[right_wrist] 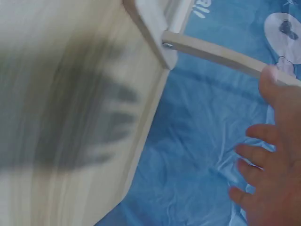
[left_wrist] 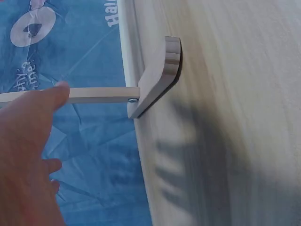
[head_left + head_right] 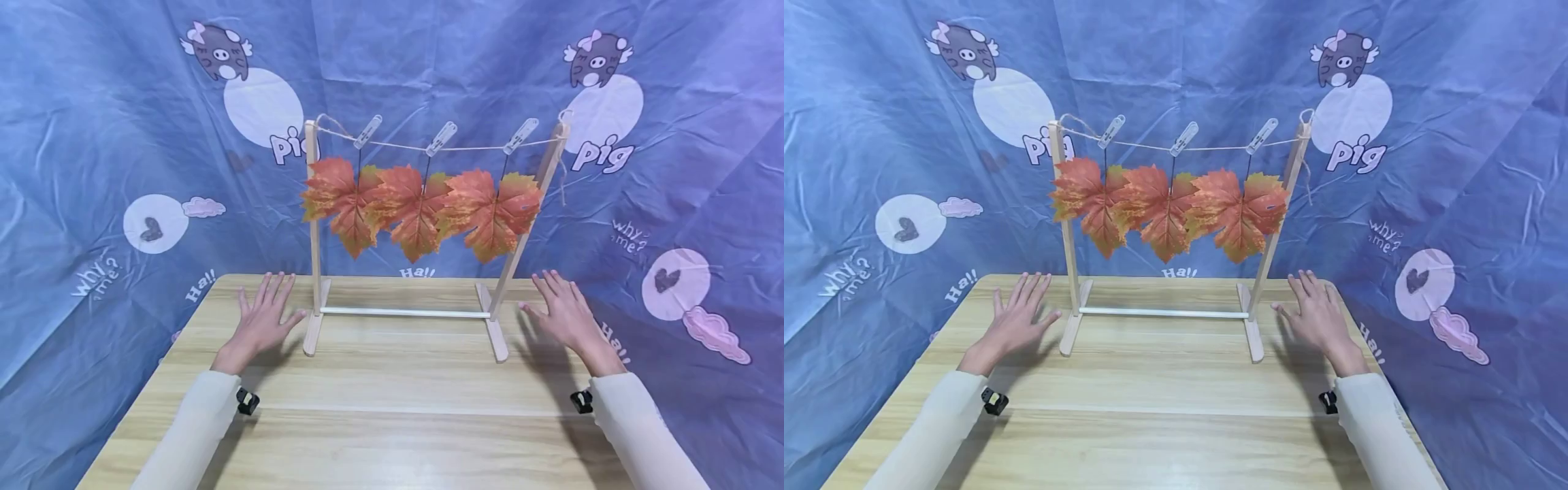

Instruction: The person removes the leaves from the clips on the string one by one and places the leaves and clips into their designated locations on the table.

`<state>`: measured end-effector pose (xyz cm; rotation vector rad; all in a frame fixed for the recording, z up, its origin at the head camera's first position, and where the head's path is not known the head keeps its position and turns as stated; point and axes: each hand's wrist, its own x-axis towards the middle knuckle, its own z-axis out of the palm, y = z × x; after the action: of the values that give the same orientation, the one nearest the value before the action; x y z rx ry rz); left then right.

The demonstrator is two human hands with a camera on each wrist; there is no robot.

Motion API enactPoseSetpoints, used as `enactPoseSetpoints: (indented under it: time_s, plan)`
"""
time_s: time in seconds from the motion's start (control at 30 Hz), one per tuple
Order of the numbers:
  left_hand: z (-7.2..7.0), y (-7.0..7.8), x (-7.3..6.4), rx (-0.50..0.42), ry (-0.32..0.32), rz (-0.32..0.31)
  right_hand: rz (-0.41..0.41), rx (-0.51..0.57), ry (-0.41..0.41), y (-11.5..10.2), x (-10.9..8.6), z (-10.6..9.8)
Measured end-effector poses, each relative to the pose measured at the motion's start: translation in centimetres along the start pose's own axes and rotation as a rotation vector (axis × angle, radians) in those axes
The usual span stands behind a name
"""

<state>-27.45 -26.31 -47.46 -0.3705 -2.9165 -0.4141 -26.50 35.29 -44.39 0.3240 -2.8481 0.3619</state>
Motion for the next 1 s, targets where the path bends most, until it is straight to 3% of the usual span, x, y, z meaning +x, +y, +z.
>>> enactPoseSetpoints:
  time_s: [0.17, 0.4, 0.67, 1.0]
  plan:
    - [-0.6, 0.7, 0.6, -0.007, 0.09, 0.062, 0.036, 0.092, 0.203, -1.3, 0.5, -1.2]
    - [-2.3, 2.5, 1.2, -0.07, 0.256, 0.082, -0.013, 0.137, 0.37, -4.2, 1.9, -3.0]
    - [-4.3, 5.4, 1.7, -0.153, 0.428, 0.094, -0.104, 0.18, 0.469, -8.2, 3.2, -5.5]
    - [-7.1, 9.0, 2.6, -0.262, 0.524, 0.128, -0.198, 0.269, 0.499, -11.7, 5.1, -7.9]
